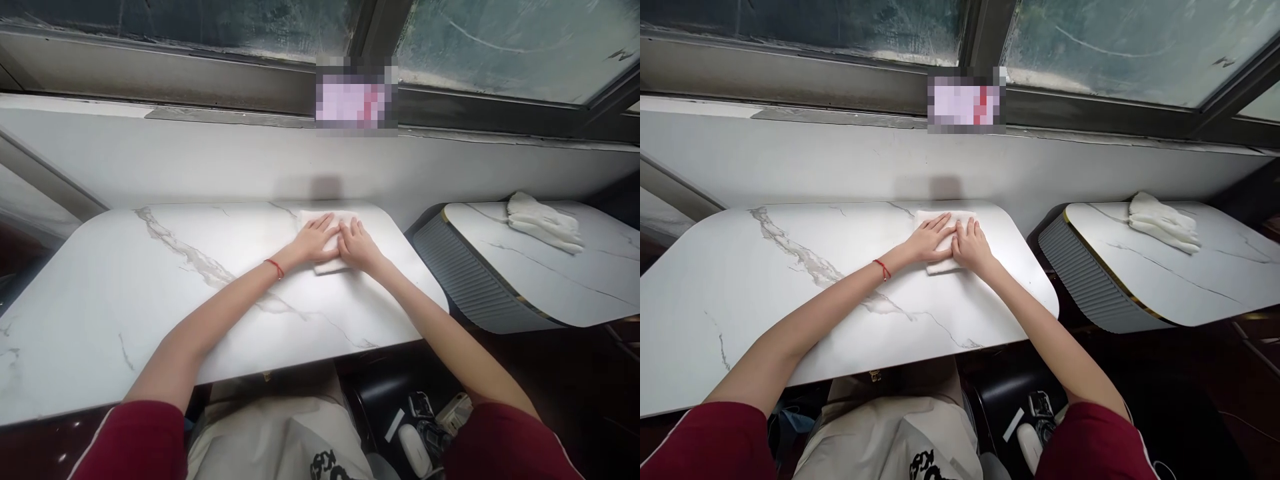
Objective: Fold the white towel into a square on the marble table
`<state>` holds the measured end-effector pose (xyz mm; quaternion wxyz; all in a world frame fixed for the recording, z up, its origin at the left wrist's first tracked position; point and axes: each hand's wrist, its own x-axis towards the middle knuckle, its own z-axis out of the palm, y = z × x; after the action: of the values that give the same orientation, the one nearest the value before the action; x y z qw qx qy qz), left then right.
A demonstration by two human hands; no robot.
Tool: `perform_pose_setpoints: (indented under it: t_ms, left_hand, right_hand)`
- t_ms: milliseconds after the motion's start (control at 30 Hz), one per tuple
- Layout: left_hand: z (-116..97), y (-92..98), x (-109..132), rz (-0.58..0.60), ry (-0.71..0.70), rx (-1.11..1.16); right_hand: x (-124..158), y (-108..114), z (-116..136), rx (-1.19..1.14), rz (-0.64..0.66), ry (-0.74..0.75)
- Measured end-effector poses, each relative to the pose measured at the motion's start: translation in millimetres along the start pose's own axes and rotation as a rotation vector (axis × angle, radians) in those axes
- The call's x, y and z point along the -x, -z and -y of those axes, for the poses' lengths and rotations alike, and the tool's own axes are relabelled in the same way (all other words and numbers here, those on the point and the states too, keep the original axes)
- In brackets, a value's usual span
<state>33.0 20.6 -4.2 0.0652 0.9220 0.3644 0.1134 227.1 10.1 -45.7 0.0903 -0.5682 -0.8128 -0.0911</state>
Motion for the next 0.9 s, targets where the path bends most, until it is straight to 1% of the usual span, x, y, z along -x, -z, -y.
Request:
perform_pose_setpoints:
  t_ms: [100,200,300,433,667,800,900]
  left_hand:
    - [1,-4.1,-17,-0.004,0.039,-0.022]
    - [2,-9.0,-34,-0.038,0.076,-0.03]
    - [6,-13.1,-49,-0.074,0.089,-0.035]
    - [11,-16.0,-64,-0.078,0.101,-0.044]
    - [15,-16.1,-83,-0.121,0.133,-0.061]
    - [14,-14.5,-88,-0.109,0.17,-0.054]
    - [15,-15.0,-90,-0.107,0.171,-0.042]
  right_hand:
    - [-14,-7,-18,-0.009,0.008,-0.009]
    - [-27,-13,-32,-0.075,-0.017,-0.021]
    - [-38,-18,-40,-0.151,-0.064,-0.075]
    - [-48,-25,-47,-0.191,-0.108,-0.127]
    - [-66,-32,-62,-0.177,-0.146,-0.135]
    - [-70,-30,-65,-0.12,-0.116,-0.15]
    - [-71,-30,-65,-0.121,-0.126,-0.144]
